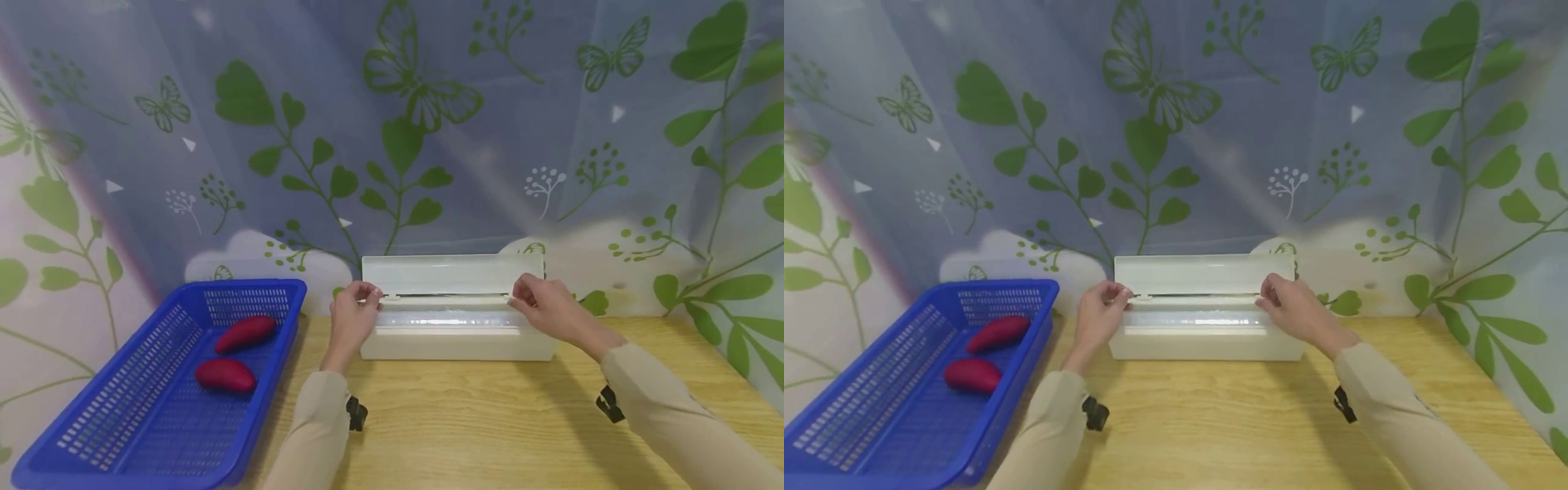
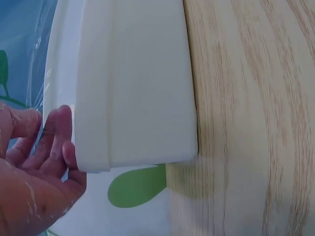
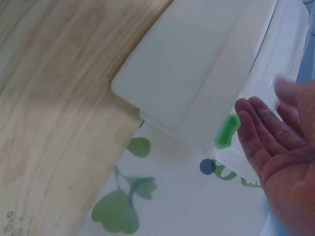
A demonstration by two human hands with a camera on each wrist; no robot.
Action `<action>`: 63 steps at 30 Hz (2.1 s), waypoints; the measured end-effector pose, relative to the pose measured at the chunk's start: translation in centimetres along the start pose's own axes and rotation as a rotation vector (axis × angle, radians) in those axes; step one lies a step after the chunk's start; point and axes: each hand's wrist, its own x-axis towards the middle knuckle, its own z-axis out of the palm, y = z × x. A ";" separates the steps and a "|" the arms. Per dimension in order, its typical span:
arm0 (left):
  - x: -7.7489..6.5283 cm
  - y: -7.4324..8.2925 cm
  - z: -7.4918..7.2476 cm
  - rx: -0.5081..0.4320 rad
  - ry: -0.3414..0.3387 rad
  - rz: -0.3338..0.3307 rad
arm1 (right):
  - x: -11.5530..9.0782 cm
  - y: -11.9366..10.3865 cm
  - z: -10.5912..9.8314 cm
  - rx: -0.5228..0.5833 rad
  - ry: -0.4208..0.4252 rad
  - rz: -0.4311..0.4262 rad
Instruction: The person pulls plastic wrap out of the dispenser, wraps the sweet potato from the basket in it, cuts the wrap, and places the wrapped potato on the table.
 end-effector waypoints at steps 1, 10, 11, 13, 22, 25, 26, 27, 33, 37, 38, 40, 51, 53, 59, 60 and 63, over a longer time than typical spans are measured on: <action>0.1 -0.1 0.0 -0.003 -0.004 0.002 | -0.1 0.1 0.0 -0.006 -0.008 -0.004; 0.2 -0.5 -0.6 -0.024 -0.060 0.016 | -0.5 2.0 0.6 -0.121 0.100 -0.080; 0.2 -0.6 -0.6 -0.029 -0.069 0.014 | -0.7 2.2 0.7 -0.130 0.122 -0.087; 0.2 -0.7 -0.7 -0.046 -0.092 0.008 | -1.0 2.4 0.8 -0.122 0.168 -0.102; 0.0 -1.4 -1.3 -0.046 -0.136 0.053 | -2.0 2.6 1.2 0.030 0.225 0.026; 0.2 -1.5 -1.1 0.005 -0.083 0.091 | -2.0 2.7 1.3 0.082 0.238 0.081; 0.3 -1.4 -1.1 0.017 -0.066 0.100 | -1.9 2.6 1.3 0.104 0.240 0.092; 0.4 -1.4 -1.0 0.016 -0.054 0.101 | -1.9 2.6 1.3 0.127 0.240 0.103; 0.7 -1.2 -1.0 0.005 -0.015 0.103 | -1.5 2.2 1.2 0.218 0.249 0.126; 0.8 -1.2 -0.9 -0.043 -0.026 0.114 | -1.4 2.0 1.2 0.272 0.260 0.113; 0.8 -1.2 -0.9 -0.064 -0.039 0.116 | -1.4 1.9 1.2 0.290 0.263 0.108; 0.8 -1.1 -0.9 -0.109 -0.075 0.126 | -1.4 1.9 1.1 0.336 0.265 0.104; 1.3 -0.5 -1.5 -0.292 -0.220 0.139 | -1.2 1.6 0.2 0.561 0.266 0.092; 1.4 -0.2 -1.6 -0.311 -0.226 0.137 | -1.1 1.6 0.0 0.585 0.267 0.093; 1.5 0.3 -2.1 -0.351 -0.232 0.139 | -1.0 1.4 -0.5 0.650 0.277 0.077; 1.5 0.3 -2.1 -0.351 -0.233 0.143 | -1.0 1.3 -0.5 0.657 0.281 0.074; 1.6 0.6 -2.3 -0.353 -0.234 0.161 | -1.0 1.1 -0.8 0.678 0.296 0.066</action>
